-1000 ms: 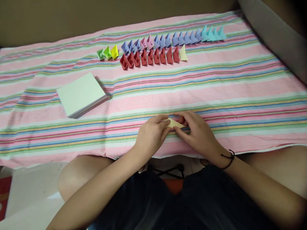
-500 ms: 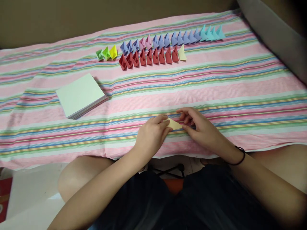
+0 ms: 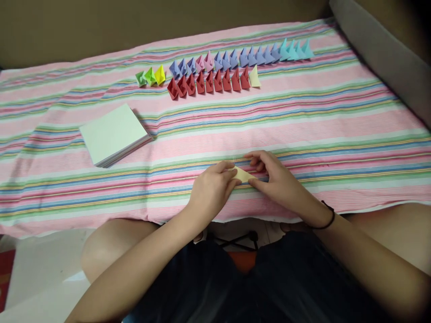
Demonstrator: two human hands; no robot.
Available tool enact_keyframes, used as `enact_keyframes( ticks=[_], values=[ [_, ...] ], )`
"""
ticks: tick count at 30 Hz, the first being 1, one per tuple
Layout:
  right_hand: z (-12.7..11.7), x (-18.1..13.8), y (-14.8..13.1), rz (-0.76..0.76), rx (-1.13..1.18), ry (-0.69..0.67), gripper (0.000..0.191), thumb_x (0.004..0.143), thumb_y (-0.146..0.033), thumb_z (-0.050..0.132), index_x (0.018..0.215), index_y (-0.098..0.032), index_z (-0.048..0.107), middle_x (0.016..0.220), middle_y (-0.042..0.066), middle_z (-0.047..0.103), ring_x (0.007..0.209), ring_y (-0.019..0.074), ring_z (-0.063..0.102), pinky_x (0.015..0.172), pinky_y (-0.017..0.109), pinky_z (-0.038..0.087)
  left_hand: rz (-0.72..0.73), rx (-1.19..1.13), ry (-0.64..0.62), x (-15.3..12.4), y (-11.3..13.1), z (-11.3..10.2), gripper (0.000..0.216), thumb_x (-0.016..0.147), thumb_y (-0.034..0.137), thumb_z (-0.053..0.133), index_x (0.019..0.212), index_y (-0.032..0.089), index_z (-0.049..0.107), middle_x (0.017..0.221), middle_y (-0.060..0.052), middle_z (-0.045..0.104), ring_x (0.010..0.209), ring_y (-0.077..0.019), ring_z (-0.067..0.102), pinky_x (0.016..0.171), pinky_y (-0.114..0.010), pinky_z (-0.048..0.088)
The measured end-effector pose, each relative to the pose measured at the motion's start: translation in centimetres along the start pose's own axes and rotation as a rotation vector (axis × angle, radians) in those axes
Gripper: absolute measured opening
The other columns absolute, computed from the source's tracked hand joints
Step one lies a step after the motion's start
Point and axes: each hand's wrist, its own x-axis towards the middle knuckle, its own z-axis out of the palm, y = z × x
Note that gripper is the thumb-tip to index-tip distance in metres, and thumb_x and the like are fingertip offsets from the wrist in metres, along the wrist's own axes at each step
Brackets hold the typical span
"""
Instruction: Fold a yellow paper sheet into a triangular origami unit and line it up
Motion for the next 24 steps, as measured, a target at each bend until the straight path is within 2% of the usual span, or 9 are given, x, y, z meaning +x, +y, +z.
enact_keyframes(
  ticks=[6,11,14,18,24],
  values=[
    [-1.0,0.7,0.9,0.092,0.168,-0.076,0.048,0.065,-0.007,0.051,0.109,-0.024,0.052,0.096,0.003,0.051,0.081,0.0159,0.051,0.074,0.032,0.046,-0.029,-0.005,-0.025,0.1,0.1,-0.1,0.015,0.086,0.026,0.062,0.097,0.019,0.07,0.113,-0.005,0.067,0.089,-0.0195,0.067,0.072,-0.03,0.054],
    [-1.1,0.9,1.2,0.166,0.275,-0.052,0.032,0.067,-0.015,0.055,0.098,-0.021,0.055,0.093,0.004,0.054,0.083,0.0176,0.053,0.07,0.032,0.046,-0.048,-0.021,-0.053,0.3,0.0,-0.3,0.013,0.085,0.026,0.063,0.093,0.021,0.071,0.112,-0.003,0.067,0.083,-0.0176,0.067,0.069,-0.028,0.053],
    [-0.6,0.6,0.7,0.097,0.189,-0.009,0.029,0.071,-0.018,0.058,0.1,-0.02,0.058,0.094,0.005,0.056,0.086,0.0189,0.055,0.076,0.035,0.047,-0.043,-0.039,-0.087,0.5,-0.1,-0.6,0.012,0.085,0.026,0.063,0.09,0.021,0.072,0.111,-0.002,0.067,0.082,-0.0171,0.067,0.07,-0.028,0.052],
    [-0.2,0.1,-0.1,-0.055,0.012,-0.001,0.016,0.077,-0.017,0.056,0.087,-0.022,0.067,0.094,0.005,0.06,0.094,0.0211,0.055,0.086,0.039,0.044,-0.035,-0.068,-0.12,0.6,-0.4,-0.9,0.016,0.085,0.02,0.06,0.095,0.021,0.072,0.112,-0.003,0.066,0.084,-0.0178,0.067,0.074,-0.028,0.052],
    [0.1,0.2,0.1,-0.08,-0.054,0.001,0.014,0.076,-0.021,0.063,0.088,-0.023,0.071,0.092,0.005,0.061,0.096,0.0227,0.055,0.089,0.04,0.041,-0.014,-0.054,-0.189,0.5,-0.4,-1.4,0.027,0.081,0.008,0.055,0.097,0.021,0.072,0.116,-0.005,0.063,0.094,-0.0201,0.065,0.082,-0.03,0.05]
  ],
)
